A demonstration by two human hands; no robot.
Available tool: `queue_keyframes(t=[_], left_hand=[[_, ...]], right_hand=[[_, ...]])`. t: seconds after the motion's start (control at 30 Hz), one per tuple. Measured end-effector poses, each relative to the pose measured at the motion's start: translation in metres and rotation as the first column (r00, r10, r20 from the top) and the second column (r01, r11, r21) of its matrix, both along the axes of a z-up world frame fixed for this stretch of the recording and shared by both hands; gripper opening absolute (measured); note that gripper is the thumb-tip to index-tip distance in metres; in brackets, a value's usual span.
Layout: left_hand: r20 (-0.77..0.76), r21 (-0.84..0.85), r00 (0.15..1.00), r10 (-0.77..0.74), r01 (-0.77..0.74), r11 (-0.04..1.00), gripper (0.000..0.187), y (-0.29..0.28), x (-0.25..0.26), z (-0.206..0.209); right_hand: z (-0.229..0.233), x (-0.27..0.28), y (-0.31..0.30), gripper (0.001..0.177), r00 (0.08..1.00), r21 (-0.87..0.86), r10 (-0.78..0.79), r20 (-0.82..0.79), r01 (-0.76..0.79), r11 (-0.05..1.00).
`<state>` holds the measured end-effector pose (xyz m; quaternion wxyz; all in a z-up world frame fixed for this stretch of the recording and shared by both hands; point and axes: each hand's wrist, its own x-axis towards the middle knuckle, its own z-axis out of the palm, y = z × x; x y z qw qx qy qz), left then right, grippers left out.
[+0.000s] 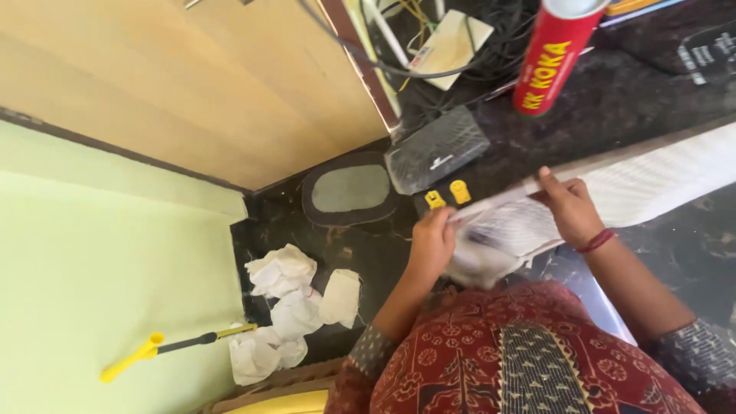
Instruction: Inserting clips and small rings onto a long curtain strip or track component.
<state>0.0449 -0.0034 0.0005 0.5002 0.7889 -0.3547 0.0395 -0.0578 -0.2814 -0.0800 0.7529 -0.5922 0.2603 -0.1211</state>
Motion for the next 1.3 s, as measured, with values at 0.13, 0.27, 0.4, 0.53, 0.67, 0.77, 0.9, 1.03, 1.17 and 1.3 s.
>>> queue_keyframes(t=[0.13,0.27,0.4,0.53,0.67,0.77,0.9,1.03,1.17,1.3], left_hand=[[-0.190,0.067,0.979,-0.075,0.089,0.994,0.012,-0.006,0.055,0.006],[-0.371,0.267,0.924,-0.091,0.200,0.943,0.036,-0.007,0.092,0.006],[-0.497,0.244,0.832,-0.248,0.408,0.880,0.033,-0.002,0.118,-0.026],[-0.546,0.168,0.808,-0.221,0.364,0.916,0.029,0.003,0.123,-0.037],[-0.543,0.185,0.827,-0.145,0.286,0.940,0.028,-0.004,0.120,-0.031],[-0.596,0.142,0.792,-0.132,0.266,0.953,0.030,-0.004,0.117,-0.030],[-0.368,0.359,0.929,0.044,0.098,0.928,0.032,-0.014,0.107,-0.018],[-0.118,0.540,0.988,0.099,-0.020,0.842,0.018,-0.028,0.092,-0.014],[0.037,0.614,0.995,0.089,-0.093,0.784,0.009,-0.035,0.089,-0.042],[0.064,0.634,0.996,0.068,-0.093,0.767,0.008,-0.032,0.088,-0.045]], right_hand=[[0.062,0.032,0.043,0.029,0.981,-0.071,0.100,0.168,-0.089,0.993],[0.071,0.044,0.067,0.034,0.938,-0.131,0.192,0.288,-0.160,0.978],[0.068,0.048,0.072,0.040,0.956,-0.292,0.233,0.177,-0.175,0.940],[0.049,0.051,0.070,0.027,0.949,-0.492,0.269,0.163,-0.158,0.856],[0.078,0.057,0.081,0.018,0.925,-0.821,0.327,0.191,-0.032,0.570],[0.077,0.057,0.084,0.020,0.948,-0.835,0.314,0.048,-0.134,0.533],[0.070,0.055,0.079,0.037,0.954,-0.925,0.301,0.006,-0.110,0.365],[0.065,0.050,0.070,0.058,0.974,-0.957,0.226,0.004,-0.062,0.284],[0.070,0.047,0.069,0.060,0.976,-0.949,0.218,-0.025,-0.092,0.302],[0.091,0.050,0.081,0.039,0.946,-0.973,0.323,0.012,-0.064,0.223]])
